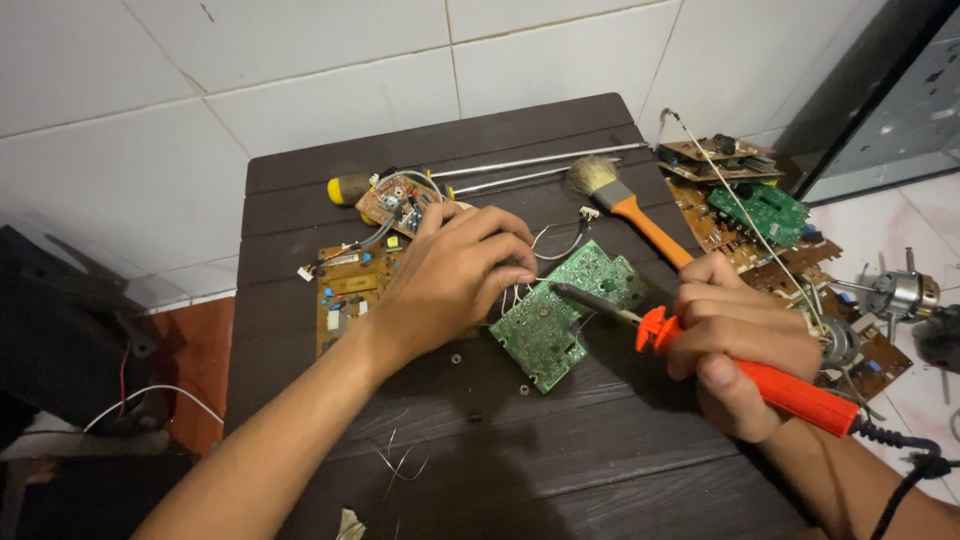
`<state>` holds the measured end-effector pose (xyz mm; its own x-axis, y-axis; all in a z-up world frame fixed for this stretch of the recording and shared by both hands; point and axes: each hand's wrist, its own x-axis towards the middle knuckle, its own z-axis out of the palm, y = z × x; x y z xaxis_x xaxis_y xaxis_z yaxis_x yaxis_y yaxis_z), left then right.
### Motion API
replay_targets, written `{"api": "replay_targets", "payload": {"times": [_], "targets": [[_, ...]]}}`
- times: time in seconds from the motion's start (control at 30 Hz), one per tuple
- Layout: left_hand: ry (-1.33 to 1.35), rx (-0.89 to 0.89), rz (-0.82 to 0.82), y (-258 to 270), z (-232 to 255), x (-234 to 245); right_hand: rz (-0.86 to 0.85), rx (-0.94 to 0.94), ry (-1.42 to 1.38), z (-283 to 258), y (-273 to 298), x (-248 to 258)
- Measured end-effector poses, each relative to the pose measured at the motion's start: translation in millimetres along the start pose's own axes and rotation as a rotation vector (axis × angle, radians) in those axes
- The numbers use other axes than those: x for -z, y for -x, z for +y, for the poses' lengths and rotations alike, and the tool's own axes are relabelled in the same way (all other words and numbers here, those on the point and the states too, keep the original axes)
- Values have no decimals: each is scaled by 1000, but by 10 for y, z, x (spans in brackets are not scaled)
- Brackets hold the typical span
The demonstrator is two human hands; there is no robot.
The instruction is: Soldering components and wires onto a printed circuit board using a soldering iron.
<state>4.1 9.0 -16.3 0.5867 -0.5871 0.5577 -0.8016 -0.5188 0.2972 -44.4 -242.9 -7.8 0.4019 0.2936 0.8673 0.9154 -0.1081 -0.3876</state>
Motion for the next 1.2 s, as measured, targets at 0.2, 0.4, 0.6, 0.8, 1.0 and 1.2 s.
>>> {"api": "replay_targets", "payload": {"times": [0.2, 0.4, 0.6, 0.8, 1.0, 1.2], "targets": [[-6, -8, 16, 13, -35, -37, -23, 13, -12, 10, -10, 27], [1, 11, 6, 3, -27, -32, -30, -9, 4, 2, -1, 40], [13, 16, 9, 11, -37, -32, -3, 0, 0, -17, -36, 6], [23, 30, 14, 8, -35, -47, -12, -11, -1, 5, -3, 22], [1, 15, 33, 5, -15, -43, -4, 2, 5, 20, 4, 14], [3, 31, 34, 3, -1, -46, -5, 21, 18, 10, -36, 9]]}}
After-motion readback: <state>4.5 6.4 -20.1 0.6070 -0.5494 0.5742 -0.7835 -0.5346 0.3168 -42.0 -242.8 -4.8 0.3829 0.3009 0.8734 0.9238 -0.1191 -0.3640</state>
